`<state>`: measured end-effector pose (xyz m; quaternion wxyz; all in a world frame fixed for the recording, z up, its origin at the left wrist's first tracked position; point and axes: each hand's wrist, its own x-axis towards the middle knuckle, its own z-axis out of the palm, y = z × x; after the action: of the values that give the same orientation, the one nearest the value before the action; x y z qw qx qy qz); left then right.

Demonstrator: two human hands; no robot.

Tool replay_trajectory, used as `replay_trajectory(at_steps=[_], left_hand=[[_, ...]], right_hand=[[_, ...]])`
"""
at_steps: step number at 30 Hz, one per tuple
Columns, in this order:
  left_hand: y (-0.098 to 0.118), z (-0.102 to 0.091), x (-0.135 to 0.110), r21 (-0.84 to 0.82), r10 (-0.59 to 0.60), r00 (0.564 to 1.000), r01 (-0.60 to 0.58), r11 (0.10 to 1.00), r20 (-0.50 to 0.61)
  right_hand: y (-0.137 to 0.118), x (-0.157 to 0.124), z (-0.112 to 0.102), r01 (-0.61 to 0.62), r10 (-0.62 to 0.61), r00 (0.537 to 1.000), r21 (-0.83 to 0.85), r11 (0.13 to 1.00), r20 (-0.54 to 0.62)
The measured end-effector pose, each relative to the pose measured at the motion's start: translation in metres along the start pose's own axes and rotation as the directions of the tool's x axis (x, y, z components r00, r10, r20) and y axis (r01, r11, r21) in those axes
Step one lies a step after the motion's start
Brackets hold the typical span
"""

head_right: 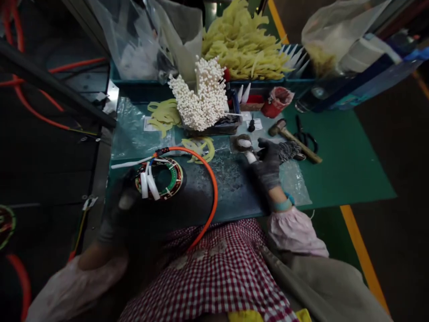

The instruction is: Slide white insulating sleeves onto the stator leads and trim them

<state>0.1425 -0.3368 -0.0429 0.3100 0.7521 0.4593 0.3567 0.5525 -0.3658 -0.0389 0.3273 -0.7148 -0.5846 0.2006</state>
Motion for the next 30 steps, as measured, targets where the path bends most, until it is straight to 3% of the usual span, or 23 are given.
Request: replay_trajectory(at_steps=[5, 7, 10, 11, 14, 15, 16, 19, 22, 25, 27, 30], left_hand=[[0.002, 0.016, 0.048, -0.169, -0.209, 0.97, 0.228, 0.959, 0.12], [0.007, 0.021, 0.057, -0.198, -0.252, 0.957, 0.277, 0.94, 0.141], [0.009, 0.025, 0.065, -0.189, -0.287, 0.951, 0.305, 0.933, 0.118], [0.007, 0.026, 0.067, -0.176, -0.293, 0.95, 0.309, 0.935, 0.111], [0.003, 0.025, 0.065, -0.109, -0.266, 0.961, 0.274, 0.956, 0.083], [0.004, 0.024, 0.061, -0.072, -0.221, 0.973, 0.225, 0.972, 0.061], [0.006, 0.024, 0.056, -0.029, -0.155, 0.987, 0.156, 0.987, 0.038], [0.017, 0.026, 0.029, 0.089, 0.068, 0.997, -0.066, 0.994, -0.022], [0.025, 0.031, -0.003, 0.127, 0.149, 0.988, -0.143, 0.981, -0.035], [0.027, 0.034, -0.025, 0.205, 0.107, 0.994, -0.101, 0.974, -0.018], [0.028, 0.032, -0.031, 0.245, 0.07, 0.997, -0.072, 0.967, 0.017], [0.029, 0.024, -0.031, 0.25, 0.107, 0.991, -0.125, 0.96, 0.087]], right_hand=[[0.04, 0.021, -0.015, -0.172, 0.155, 0.962, -0.059, 0.983, -0.224], [0.041, 0.02, -0.026, -0.135, 0.102, 0.95, -0.093, 0.986, -0.294], [0.016, -0.002, -0.031, 0.066, -0.109, 0.929, -0.132, 0.989, -0.352], [0.001, -0.015, -0.027, 0.14, -0.181, 0.925, -0.142, 0.98, -0.334], [-0.049, -0.062, 0.005, 0.265, -0.273, 0.96, -0.102, 0.959, -0.068], [-0.064, -0.077, 0.018, 0.287, -0.284, 0.957, -0.04, 0.957, 0.064], [-0.075, -0.089, 0.032, 0.291, -0.287, 0.951, -0.02, 0.957, 0.112], [-0.088, -0.114, 0.059, 0.295, -0.29, 0.942, 0.0, 0.956, 0.169], [-0.086, -0.125, 0.061, 0.324, -0.313, 0.934, -0.037, 0.945, 0.174], [-0.088, -0.128, 0.053, 0.378, -0.359, 0.916, -0.086, 0.922, 0.18], [-0.095, -0.127, 0.048, 0.409, -0.385, 0.903, -0.11, 0.906, 0.19], [-0.108, -0.12, 0.046, 0.399, -0.361, 0.897, -0.116, 0.91, 0.255]])
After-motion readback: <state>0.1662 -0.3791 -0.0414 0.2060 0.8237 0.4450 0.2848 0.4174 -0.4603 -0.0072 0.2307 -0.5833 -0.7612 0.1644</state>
